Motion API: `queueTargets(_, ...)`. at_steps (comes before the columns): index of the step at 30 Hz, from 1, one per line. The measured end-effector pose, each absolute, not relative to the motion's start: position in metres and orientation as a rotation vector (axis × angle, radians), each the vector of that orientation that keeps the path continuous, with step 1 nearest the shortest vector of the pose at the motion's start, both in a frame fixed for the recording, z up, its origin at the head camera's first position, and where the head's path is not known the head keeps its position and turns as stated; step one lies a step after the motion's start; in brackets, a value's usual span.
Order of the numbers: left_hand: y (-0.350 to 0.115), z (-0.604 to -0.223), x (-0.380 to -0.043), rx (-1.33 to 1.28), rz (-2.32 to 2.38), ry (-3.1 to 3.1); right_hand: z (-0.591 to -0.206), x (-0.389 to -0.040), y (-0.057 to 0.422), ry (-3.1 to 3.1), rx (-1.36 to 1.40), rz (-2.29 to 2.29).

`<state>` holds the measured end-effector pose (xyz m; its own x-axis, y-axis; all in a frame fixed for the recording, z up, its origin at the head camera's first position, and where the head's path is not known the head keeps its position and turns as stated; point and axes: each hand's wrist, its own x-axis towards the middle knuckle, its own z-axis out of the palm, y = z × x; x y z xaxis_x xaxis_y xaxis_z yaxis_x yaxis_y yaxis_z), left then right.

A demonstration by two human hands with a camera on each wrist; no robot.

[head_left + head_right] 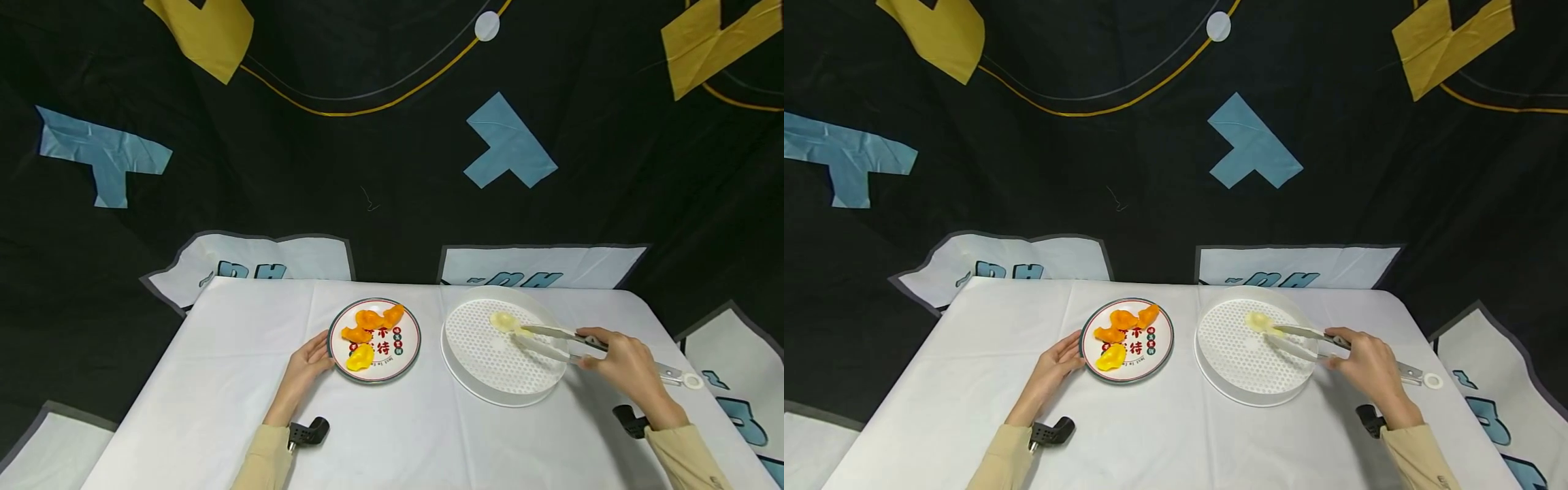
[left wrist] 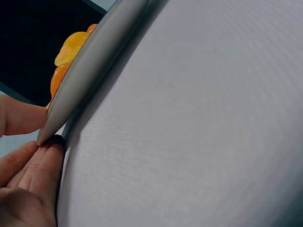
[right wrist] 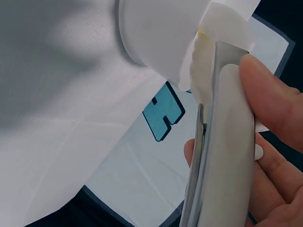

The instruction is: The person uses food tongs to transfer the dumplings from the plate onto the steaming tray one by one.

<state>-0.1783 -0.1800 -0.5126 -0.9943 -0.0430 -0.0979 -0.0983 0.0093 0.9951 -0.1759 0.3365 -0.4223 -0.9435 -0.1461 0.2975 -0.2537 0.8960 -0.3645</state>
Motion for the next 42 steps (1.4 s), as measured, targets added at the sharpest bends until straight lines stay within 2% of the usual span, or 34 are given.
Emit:
queueTargets(27,-0.18,-0.51,-0.177,-0.159,2.17,2.188,-0.419,-0.175,0.341,-2.894,0.267,0.573)
queueTargets(42,-0.18,-0.512,-0.178,-0.17,2.177,2.19,-0.414,-0.175,0.324,-2.855,0.288,0.637)
